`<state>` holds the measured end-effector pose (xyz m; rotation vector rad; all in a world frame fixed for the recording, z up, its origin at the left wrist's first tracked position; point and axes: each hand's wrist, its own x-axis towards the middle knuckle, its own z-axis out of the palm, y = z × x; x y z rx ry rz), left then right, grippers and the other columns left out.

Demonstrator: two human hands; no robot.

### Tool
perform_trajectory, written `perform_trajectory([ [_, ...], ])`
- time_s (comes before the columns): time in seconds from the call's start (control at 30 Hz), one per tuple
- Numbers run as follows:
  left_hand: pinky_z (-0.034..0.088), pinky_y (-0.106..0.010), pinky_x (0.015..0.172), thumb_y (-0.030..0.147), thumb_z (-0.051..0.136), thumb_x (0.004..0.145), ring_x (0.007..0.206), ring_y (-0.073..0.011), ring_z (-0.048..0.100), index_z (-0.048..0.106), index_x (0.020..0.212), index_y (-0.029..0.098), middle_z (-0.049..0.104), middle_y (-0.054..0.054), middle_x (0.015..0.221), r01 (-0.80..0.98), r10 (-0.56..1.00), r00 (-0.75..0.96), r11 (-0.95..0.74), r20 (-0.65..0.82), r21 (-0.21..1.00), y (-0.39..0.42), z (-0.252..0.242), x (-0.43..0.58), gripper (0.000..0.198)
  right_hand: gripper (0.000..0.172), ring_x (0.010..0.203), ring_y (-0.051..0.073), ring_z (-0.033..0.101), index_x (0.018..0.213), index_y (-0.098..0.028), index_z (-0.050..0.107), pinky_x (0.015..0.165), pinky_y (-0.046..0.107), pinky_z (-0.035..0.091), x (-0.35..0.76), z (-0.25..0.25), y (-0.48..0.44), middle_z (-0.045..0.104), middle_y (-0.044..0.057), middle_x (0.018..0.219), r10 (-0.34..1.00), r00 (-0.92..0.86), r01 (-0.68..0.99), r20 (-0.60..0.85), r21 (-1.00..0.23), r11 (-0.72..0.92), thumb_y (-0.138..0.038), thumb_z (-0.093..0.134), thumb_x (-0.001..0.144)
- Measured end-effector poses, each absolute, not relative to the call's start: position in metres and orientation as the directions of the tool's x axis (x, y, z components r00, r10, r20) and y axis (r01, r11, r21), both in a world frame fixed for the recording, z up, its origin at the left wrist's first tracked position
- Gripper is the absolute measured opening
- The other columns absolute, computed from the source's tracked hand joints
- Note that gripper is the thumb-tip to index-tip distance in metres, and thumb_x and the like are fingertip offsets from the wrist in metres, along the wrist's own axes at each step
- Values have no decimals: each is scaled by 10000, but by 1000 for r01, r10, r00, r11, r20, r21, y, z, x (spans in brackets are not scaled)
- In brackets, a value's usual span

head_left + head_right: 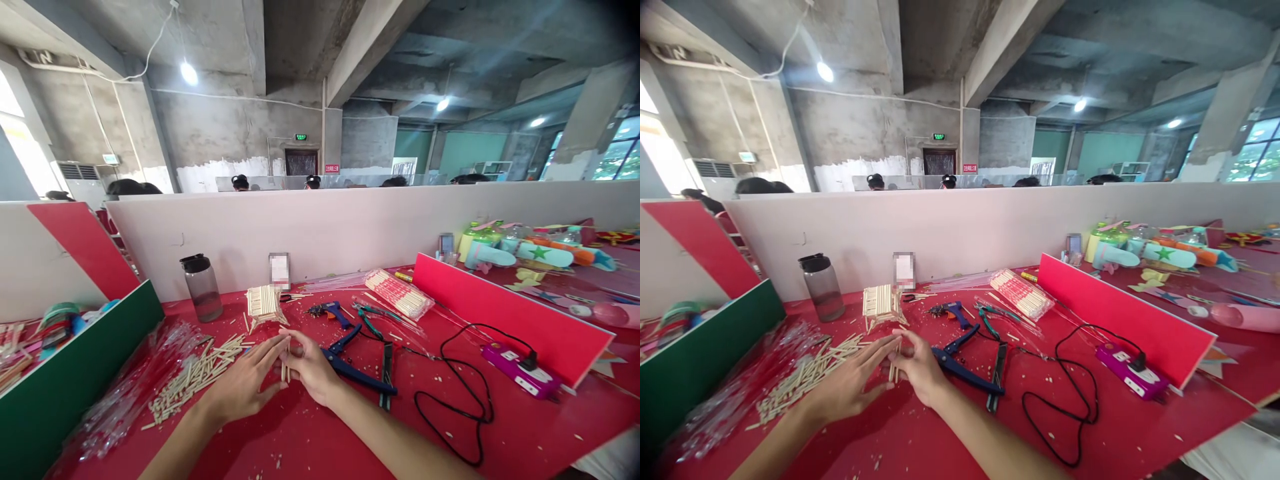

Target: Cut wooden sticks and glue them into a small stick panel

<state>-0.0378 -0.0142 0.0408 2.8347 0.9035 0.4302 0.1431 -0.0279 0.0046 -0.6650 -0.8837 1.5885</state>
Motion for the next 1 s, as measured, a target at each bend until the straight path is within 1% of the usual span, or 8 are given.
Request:
perform_trajectory([
  [0.13, 401, -470, 1144, 329, 545, 948, 1434, -309, 381, 96, 1578, 287, 306, -132, 1601, 540, 574, 788, -818, 223, 199, -15, 38, -37, 775, 761, 762, 213, 730, 1253, -225, 558, 721, 339, 543, 145, 5, -28, 715, -5, 817, 976, -212, -524, 48, -849, -72, -376, 906, 594],
  [0.33, 446, -491, 1103, 478, 609, 901, 1377, -346, 450, 274, 1525, 277, 395, -143, 1547, 546, 574, 788, -818, 222, 180, -12, 37, -38, 736, 808, 678, 199, 725, 1294, -213, 526, 758, 377, 552, 144, 3, -28, 705, -13, 782, 968, -248, -490, 39, -867, -90, -355, 901, 592],
  [0.5, 457, -465, 1094, 320, 654, 813, 1332, -334, 496, 344, 1489, 277, 455, -121, 1503, 562, 584, 773, -812, 247, 161, -13, 37, -33, 745, 772, 731, 209, 728, 1251, -225, 538, 743, 360, 550, 144, 1, -27, 708, -4, 841, 966, -259, -487, 20, -866, -112, -351, 904, 583],
  [0.6, 459, -454, 1091, 292, 662, 777, 1319, -329, 509, 375, 1471, 286, 470, -109, 1485, 565, 593, 768, -805, 243, 182, -13, 37, -32, 751, 737, 723, 208, 728, 1231, -224, 538, 730, 350, 547, 144, 1, -28, 705, -5, 836, 962, -273, -463, 15, -878, -118, -384, 894, 605],
  [0.7, 472, -445, 1079, 301, 646, 819, 1309, -318, 523, 358, 1485, 291, 437, -112, 1511, 564, 606, 760, -795, 234, 224, -13, 37, -34, 726, 731, 741, 209, 729, 1215, -219, 544, 722, 338, 545, 143, 0, -28, 706, -4, 829, 967, -253, -465, 19, -879, -104, -403, 899, 603],
  [0.77, 475, -460, 1073, 355, 634, 862, 1319, -325, 514, 354, 1490, 290, 414, -120, 1530, 565, 612, 760, -789, 218, 243, -13, 36, -35, 691, 734, 763, 211, 731, 1207, -219, 551, 725, 337, 546, 143, -1, -28, 710, 0, 830, 968, -249, -476, 18, -873, -106, -407, 906, 593],
  [0.87, 475, -482, 1070, 414, 650, 865, 1328, -340, 502, 385, 1473, 287, 431, -125, 1518, 560, 607, 766, -792, 213, 245, -13, 36, -36, 675, 721, 769, 214, 733, 1197, -222, 559, 710, 335, 547, 142, -2, -28, 715, 8, 851, 966, -258, -490, 29, -866, -105, -414, 905, 595],
  [1.0, 484, -456, 1057, 346, 664, 829, 1284, -321, 541, 403, 1452, 281, 471, -120, 1479, 558, 604, 758, -796, 245, 234, -16, 39, -31, 678, 715, 806, 226, 735, 1191, -230, 566, 741, 359, 555, 141, -2, -29, 710, 18, 897, 967, -248, -526, 65, -847, -78, -402, 910, 587],
])
